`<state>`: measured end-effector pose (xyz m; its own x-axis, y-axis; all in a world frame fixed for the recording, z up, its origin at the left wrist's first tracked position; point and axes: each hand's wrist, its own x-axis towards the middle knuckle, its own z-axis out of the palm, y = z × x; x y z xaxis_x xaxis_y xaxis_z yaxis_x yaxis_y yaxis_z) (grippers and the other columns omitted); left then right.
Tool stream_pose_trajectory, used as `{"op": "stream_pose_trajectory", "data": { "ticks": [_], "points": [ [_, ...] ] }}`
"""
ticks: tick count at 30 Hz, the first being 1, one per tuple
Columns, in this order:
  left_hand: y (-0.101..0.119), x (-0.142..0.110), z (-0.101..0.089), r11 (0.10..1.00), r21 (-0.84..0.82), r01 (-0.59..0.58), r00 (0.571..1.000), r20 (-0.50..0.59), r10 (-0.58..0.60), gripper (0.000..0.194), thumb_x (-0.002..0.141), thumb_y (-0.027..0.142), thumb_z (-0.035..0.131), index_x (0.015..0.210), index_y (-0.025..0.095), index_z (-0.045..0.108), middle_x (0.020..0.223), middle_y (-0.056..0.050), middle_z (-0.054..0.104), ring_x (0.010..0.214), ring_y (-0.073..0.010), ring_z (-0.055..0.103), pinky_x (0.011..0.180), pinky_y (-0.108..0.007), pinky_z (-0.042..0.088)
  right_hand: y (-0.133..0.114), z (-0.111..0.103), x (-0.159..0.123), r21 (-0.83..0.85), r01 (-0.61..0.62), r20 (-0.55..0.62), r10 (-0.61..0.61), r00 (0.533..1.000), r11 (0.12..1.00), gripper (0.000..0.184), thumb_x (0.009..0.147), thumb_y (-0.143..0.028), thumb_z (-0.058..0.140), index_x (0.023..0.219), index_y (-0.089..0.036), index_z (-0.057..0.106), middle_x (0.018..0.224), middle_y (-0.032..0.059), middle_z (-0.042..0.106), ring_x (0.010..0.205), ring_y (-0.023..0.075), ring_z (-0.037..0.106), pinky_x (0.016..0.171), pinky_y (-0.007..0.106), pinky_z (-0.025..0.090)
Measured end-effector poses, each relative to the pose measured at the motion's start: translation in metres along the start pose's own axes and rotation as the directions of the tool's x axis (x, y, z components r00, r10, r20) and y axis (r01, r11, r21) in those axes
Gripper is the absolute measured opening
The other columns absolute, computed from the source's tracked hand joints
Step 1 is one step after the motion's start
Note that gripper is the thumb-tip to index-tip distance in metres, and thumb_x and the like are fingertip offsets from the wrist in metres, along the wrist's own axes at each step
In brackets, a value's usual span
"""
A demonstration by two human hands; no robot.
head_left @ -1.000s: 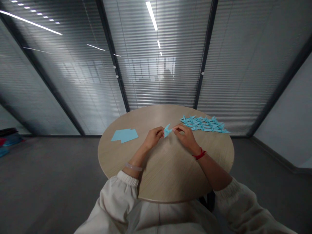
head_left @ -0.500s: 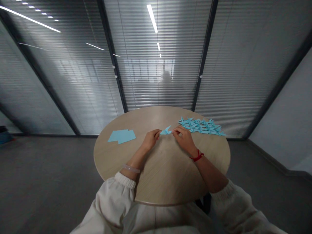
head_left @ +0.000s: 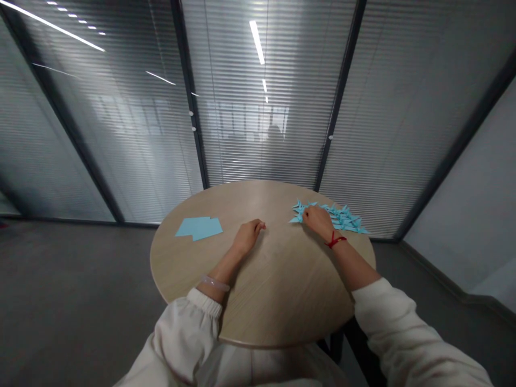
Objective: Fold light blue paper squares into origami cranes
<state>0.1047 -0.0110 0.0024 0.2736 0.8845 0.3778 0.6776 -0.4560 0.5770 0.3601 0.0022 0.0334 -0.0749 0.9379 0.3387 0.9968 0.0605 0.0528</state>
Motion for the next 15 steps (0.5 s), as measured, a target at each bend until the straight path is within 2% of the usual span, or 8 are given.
{"op": "stream_pose_trajectory", "data": {
  "ticks": [4,9,15],
  "points": [
    [0.001,0.000,0.001,1.000,0.005,-0.003,1.000,0.002,0.003,0.032,0.091,0.029,0.040,0.087,0.017,0.070,0.092,-0.010,0.073,0.085,-0.0202,0.066,0.079,-0.028,0.045,0.010,0.009,0.009,-0.058,-0.073,0.084,0.077,0.993,0.996,0.037,0.091,-0.017,0.038,0.095,-0.007,0.074,0.100,0.0207,0.071,0.096,0.0262,0.067,0.079,0.029,0.044],
    [0.001,0.000,0.004,1.000,0.002,0.001,1.000,0.013,-0.001,0.032,0.091,0.030,0.041,0.086,0.016,0.070,0.092,-0.010,0.073,0.086,-0.0208,0.066,0.079,-0.029,0.046,0.018,0.020,0.011,-0.065,-0.108,0.110,0.115,0.987,0.992,0.036,0.091,-0.016,0.038,0.098,-0.007,0.073,0.103,0.0210,0.071,0.098,0.0268,0.067,0.081,0.030,0.045],
    [-0.002,0.000,0.006,1.000,0.012,0.000,1.000,0.024,0.000,0.034,0.091,0.030,0.039,0.088,0.016,0.070,0.094,-0.010,0.073,0.086,-0.0207,0.066,0.080,-0.029,0.045,0.016,0.029,0.011,-0.051,-0.114,0.122,0.120,0.985,0.992,0.037,0.092,-0.017,0.038,0.099,-0.007,0.073,0.103,0.0216,0.071,0.099,0.0272,0.067,0.082,0.030,0.045]
  ]
}}
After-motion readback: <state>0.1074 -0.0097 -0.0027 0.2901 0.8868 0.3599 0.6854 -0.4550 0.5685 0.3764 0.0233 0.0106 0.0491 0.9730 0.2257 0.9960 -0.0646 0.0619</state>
